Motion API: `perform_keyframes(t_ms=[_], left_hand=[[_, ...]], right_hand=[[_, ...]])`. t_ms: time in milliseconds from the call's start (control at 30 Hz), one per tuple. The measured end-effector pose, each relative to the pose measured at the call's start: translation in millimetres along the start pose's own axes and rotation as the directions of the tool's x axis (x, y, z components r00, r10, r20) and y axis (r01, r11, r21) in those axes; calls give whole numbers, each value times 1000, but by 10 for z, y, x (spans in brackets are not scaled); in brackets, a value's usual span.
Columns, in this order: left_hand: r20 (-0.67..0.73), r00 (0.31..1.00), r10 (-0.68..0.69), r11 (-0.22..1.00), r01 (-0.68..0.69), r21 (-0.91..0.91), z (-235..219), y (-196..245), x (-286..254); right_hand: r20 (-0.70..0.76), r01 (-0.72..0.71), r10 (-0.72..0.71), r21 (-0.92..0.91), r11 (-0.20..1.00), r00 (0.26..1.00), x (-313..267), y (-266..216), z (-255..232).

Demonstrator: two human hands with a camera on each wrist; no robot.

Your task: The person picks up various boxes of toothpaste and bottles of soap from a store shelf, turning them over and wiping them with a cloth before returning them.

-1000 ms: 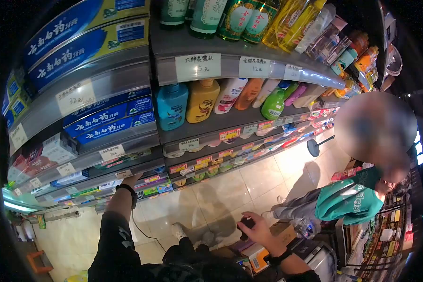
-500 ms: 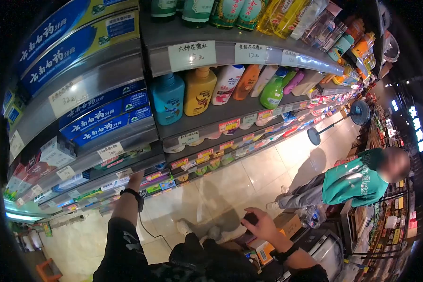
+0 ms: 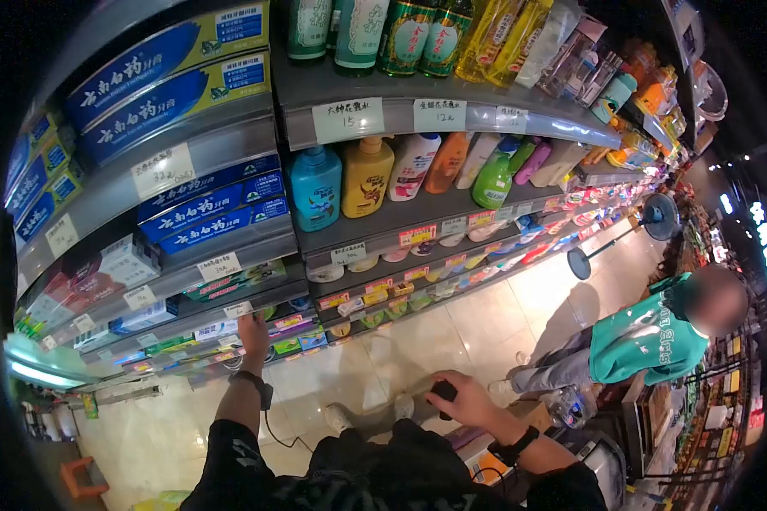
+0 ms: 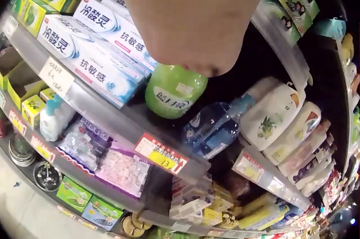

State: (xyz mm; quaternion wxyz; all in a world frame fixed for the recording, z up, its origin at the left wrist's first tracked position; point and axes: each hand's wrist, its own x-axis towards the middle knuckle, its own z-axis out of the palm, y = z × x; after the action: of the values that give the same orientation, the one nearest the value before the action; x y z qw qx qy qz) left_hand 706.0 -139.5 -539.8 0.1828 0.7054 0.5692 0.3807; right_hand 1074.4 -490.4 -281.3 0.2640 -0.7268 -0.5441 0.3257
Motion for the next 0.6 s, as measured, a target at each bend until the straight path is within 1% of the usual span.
perform_keyframes(t_ms=[33, 67, 167, 200, 233, 300, 333, 367, 433, 467, 500, 567, 600], left_hand=[[-65, 998, 8, 1000, -9, -14, -117, 162, -89], [-100, 986, 131, 991, -127, 51, -256, 296, -158], [-25, 990, 135, 989, -134, 56, -494, 437, -467], [24, 992, 124, 990, -126, 59, -578, 546, -557], [74, 991, 111, 991, -116, 62, -645, 657, -667], [200, 979, 27, 994, -48, 101, -827, 1072, -890], [231, 971, 68, 991, -91, 93, -869, 1207, -1038], [260, 959, 114, 987, -139, 83, -887, 1359, -1118], [281, 918, 282, 959, -257, -120, -1019, 1985, -1173], [319, 896, 308, 948, -260, -183, -1104, 2370, -1156], [361, 873, 328, 937, -250, -244, -1198, 2759, -1115], [385, 834, 395, 900, -268, -343, -1321, 3433, -1050], [388, 816, 428, 878, -273, -393, -1361, 3707, -1023]], right_hand=[[-2, 28, -28, 10, 1000, 1000, 51, 66, -19], [-5, 63, -63, 21, 998, 998, 129, 108, -55], [22, 135, -136, 44, 990, 990, 350, 218, -137], [40, 152, -154, 42, 988, 987, 432, 208, -170], [58, 166, -169, 40, 985, 984, 502, 203, -194], [153, 152, -153, 17, 988, 976, 657, 256, -220], [197, 146, -143, 4, 989, 970, 735, 285, -223], [212, 206, -202, 2, 979, 956, 784, 339, -202], [234, 321, -311, -6, 947, 921, 849, 443, -135], [244, 401, -398, 38, 915, 884, 819, 301, -202], [283, 418, -408, 28, 908, 868, 789, 171, -250], [364, 451, -423, 9, 892, 830, 761, -88, -355], [368, 497, -465, 10, 868, 805, 762, -197, -430]])
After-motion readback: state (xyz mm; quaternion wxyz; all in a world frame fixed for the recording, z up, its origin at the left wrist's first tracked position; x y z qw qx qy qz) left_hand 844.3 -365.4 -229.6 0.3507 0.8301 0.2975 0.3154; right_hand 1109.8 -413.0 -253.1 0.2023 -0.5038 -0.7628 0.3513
